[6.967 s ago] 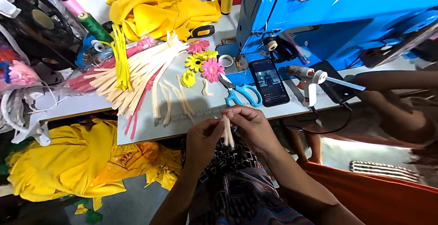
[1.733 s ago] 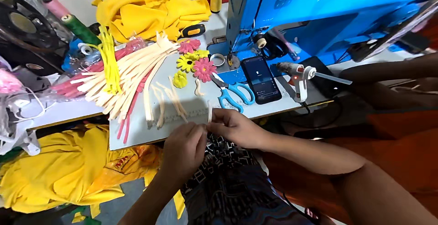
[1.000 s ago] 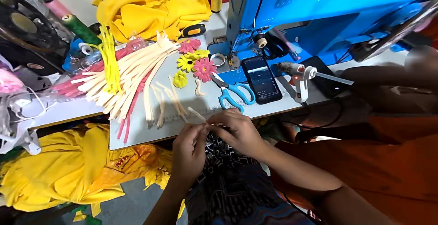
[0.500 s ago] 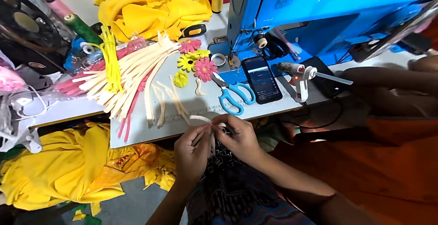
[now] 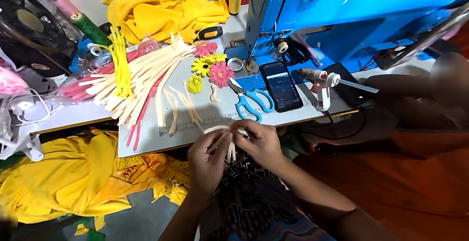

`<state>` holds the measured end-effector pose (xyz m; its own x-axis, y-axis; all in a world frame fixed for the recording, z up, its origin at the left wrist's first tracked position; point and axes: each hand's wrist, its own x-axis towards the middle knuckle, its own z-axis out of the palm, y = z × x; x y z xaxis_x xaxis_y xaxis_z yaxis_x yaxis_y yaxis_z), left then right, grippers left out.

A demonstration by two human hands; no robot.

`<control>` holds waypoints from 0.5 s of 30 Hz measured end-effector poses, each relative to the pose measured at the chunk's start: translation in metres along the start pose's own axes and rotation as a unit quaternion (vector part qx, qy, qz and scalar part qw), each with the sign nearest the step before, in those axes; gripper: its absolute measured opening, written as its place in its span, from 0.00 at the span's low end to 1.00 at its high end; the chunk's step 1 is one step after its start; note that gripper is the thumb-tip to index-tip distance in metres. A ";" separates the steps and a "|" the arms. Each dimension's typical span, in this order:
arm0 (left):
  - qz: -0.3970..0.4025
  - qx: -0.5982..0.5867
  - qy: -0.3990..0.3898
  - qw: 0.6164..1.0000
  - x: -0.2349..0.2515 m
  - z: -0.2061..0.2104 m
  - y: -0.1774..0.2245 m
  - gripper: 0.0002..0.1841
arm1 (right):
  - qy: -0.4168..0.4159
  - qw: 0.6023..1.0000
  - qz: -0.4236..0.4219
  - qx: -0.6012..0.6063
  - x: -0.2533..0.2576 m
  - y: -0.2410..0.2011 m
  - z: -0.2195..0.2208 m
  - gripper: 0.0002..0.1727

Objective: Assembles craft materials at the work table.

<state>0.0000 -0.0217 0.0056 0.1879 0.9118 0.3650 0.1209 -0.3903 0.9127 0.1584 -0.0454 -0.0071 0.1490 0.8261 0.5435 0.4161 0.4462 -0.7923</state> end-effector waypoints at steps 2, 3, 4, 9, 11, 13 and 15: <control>0.074 0.082 0.029 0.993 0.009 -0.020 0.001 0.11 | -0.053 0.999 0.009 -0.011 0.006 0.007 -0.014 0.07; 0.110 0.116 0.036 0.986 0.014 -0.029 0.006 0.12 | -0.078 0.997 0.002 -0.019 0.010 0.010 -0.020 0.06; 0.139 0.147 0.029 0.979 0.020 -0.034 0.013 0.10 | -0.102 0.994 -0.013 -0.027 0.014 0.012 -0.024 0.06; 0.104 0.234 -0.119 0.959 0.030 -0.022 0.020 0.07 | -0.172 0.979 -0.096 -0.052 0.028 0.007 -0.030 0.07; 0.066 0.197 -0.131 0.969 0.031 -0.018 0.014 0.07 | -0.165 0.979 -0.103 -0.059 0.030 0.007 -0.031 0.07; 0.005 0.145 -0.147 0.979 0.032 -0.018 0.013 0.05 | -0.154 0.983 -0.091 -0.047 0.027 0.010 -0.031 0.07; -0.058 0.099 -0.171 0.979 0.035 -0.020 0.012 0.04 | -0.146 0.987 -0.063 -0.025 0.024 0.011 -0.030 0.06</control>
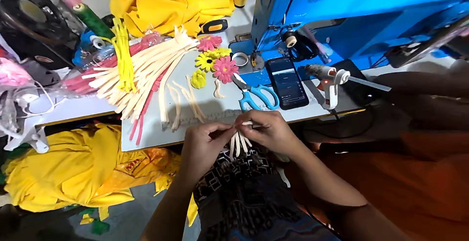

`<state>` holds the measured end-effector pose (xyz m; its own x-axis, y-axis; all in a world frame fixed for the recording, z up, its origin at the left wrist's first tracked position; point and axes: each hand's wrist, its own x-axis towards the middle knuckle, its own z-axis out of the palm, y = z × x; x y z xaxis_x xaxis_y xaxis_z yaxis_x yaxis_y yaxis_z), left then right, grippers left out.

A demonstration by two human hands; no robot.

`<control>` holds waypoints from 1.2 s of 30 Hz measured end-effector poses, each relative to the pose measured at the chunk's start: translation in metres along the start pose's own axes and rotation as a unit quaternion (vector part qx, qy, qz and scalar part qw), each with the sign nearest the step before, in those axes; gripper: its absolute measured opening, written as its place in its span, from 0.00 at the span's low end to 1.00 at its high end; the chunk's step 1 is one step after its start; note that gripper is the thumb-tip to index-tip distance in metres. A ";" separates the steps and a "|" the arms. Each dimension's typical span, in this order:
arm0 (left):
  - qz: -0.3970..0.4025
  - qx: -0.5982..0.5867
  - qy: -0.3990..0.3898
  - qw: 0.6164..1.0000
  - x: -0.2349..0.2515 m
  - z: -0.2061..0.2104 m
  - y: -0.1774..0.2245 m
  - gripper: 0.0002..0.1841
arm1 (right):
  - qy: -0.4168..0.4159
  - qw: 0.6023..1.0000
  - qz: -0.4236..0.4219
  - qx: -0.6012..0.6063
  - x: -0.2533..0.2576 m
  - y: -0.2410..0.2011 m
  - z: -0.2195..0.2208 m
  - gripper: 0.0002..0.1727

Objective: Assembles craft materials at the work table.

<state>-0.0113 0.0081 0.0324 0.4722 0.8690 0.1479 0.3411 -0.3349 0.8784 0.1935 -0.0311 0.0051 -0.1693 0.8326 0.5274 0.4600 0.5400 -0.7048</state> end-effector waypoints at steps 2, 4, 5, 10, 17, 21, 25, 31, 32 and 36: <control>-0.013 -0.028 -0.023 0.999 0.002 -0.003 -0.006 0.04 | 0.013 0.999 0.031 0.027 0.000 -0.001 0.002 0.05; -0.009 -0.029 -0.029 0.999 0.003 -0.003 -0.011 0.04 | 0.023 0.998 0.050 0.036 0.000 -0.001 0.005 0.05; -0.010 -0.025 -0.023 0.999 0.004 -0.003 -0.011 0.04 | 0.029 0.997 0.056 0.034 0.000 -0.002 0.007 0.05; 0.003 0.027 0.048 0.998 0.002 0.005 -0.007 0.06 | 0.017 0.994 0.096 0.041 0.002 -0.005 0.009 0.07; 0.084 0.031 0.112 0.990 -0.004 0.014 -0.007 0.06 | 0.063 0.986 0.125 0.090 0.001 -0.005 0.013 0.06; -0.067 -0.177 0.028 0.981 -0.002 0.001 -0.003 0.05 | 0.062 0.987 0.108 0.106 0.002 -0.007 0.009 0.05; -0.218 -0.329 -0.016 0.919 0.004 -0.004 0.008 0.06 | 0.049 0.987 0.088 0.124 0.003 -0.011 0.006 0.06; -0.225 -0.357 -0.025 0.906 0.005 0.002 0.009 0.08 | 0.075 0.985 0.079 0.136 0.004 -0.015 0.008 0.05; -0.219 -0.349 -0.026 0.911 0.005 0.002 0.008 0.08 | 0.078 0.985 0.082 0.134 0.004 -0.015 0.008 0.05; -0.189 -0.352 -0.043 0.916 0.005 0.002 0.001 0.07 | 0.075 0.981 0.092 0.154 0.007 -0.015 0.007 0.04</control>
<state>-0.0065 0.0114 0.0329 0.5009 0.8327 -0.2363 -0.1015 0.3276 0.9393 0.1791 -0.0327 0.0157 0.0325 0.9042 0.4258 0.1817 0.4136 -0.8921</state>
